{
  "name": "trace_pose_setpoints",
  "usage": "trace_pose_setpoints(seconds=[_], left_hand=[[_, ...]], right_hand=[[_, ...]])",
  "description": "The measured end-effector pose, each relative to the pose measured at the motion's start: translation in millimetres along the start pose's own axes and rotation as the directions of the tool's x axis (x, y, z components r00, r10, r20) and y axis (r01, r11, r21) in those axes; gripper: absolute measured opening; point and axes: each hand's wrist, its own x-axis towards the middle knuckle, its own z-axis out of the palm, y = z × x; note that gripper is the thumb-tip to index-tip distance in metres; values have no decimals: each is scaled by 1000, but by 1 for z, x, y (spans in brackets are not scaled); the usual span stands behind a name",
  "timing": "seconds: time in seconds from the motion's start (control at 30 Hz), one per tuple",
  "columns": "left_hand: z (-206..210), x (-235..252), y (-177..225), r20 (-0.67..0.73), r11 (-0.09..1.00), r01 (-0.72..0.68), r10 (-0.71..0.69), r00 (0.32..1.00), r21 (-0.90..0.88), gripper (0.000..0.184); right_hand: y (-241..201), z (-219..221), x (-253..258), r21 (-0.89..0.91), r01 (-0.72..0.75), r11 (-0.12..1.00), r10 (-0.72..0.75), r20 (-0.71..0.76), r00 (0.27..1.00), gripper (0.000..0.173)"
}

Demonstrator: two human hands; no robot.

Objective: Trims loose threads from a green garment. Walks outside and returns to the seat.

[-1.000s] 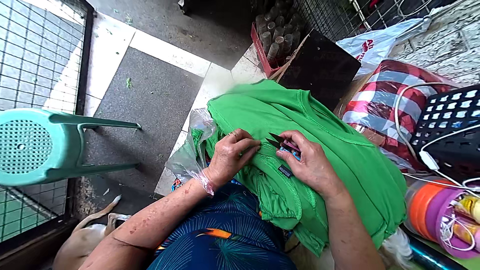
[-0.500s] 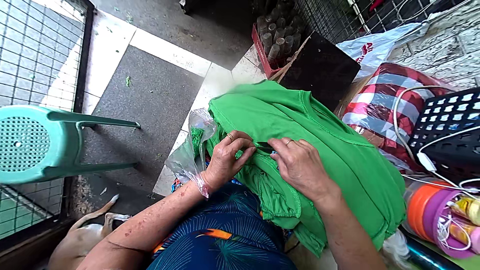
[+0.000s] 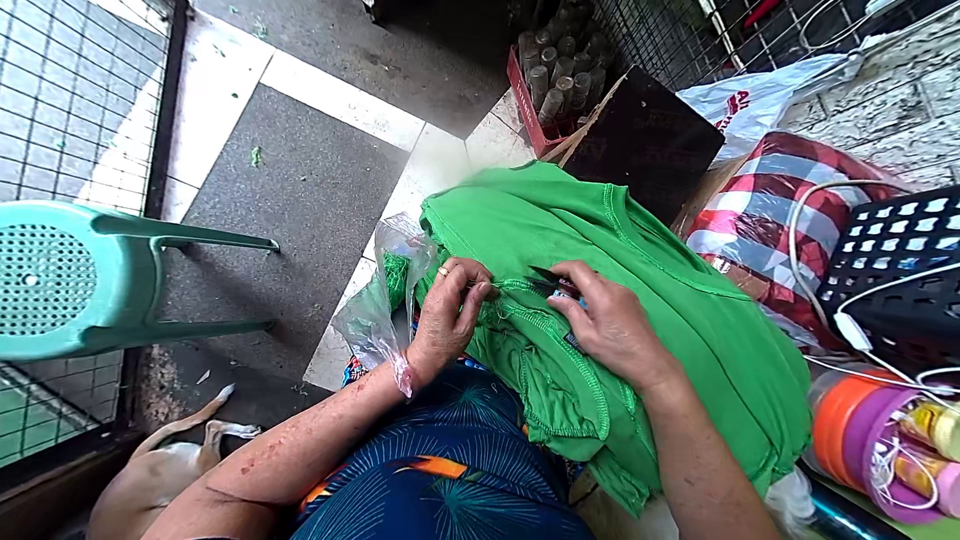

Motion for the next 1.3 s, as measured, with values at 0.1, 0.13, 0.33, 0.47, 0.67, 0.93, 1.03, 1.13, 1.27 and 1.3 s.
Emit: trace_pose_setpoints(seconds=[0.1,0.13,0.33,0.47,0.67,0.93,1.03,1.13,1.27,1.3], left_hand=[[1,-3,1,-22,992,96,-98,995,-78,15],[1,-3,2,-26,989,122,-125,992,-80,15],[5,3,6,1,986,166,-166,986,-2,26],[7,5,1,-22,998,48,-47,999,27,20],[0,-2,-1,-59,993,-79,84,995,87,11],[2,-8,5,8,991,123,-123,992,-50,14],[2,-9,7,36,990,124,-121,992,-68,14],[0,-11,10,38,985,155,-152,988,-82,13],[2,-8,18,19,938,328,-328,944,-110,12],[2,-6,20,23,928,358,-358,933,-105,14]], right_hand=[[-8,-18,4,96,-23,995,24,-19,1000,27],[-13,-23,7,102,-9,995,12,-21,1000,26],[-21,-7,20,104,-68,992,61,70,996,24],[-14,3,17,128,-121,984,112,81,990,24],[-8,1,13,132,-63,989,52,82,995,22],[-13,6,15,-95,143,985,-136,75,988,18],[-17,15,19,-185,200,962,-198,31,980,14],[-17,19,20,-204,207,957,-211,1,978,12],[-12,9,18,-71,84,994,-82,30,996,15],[-12,5,16,-39,53,998,-51,42,998,19]])
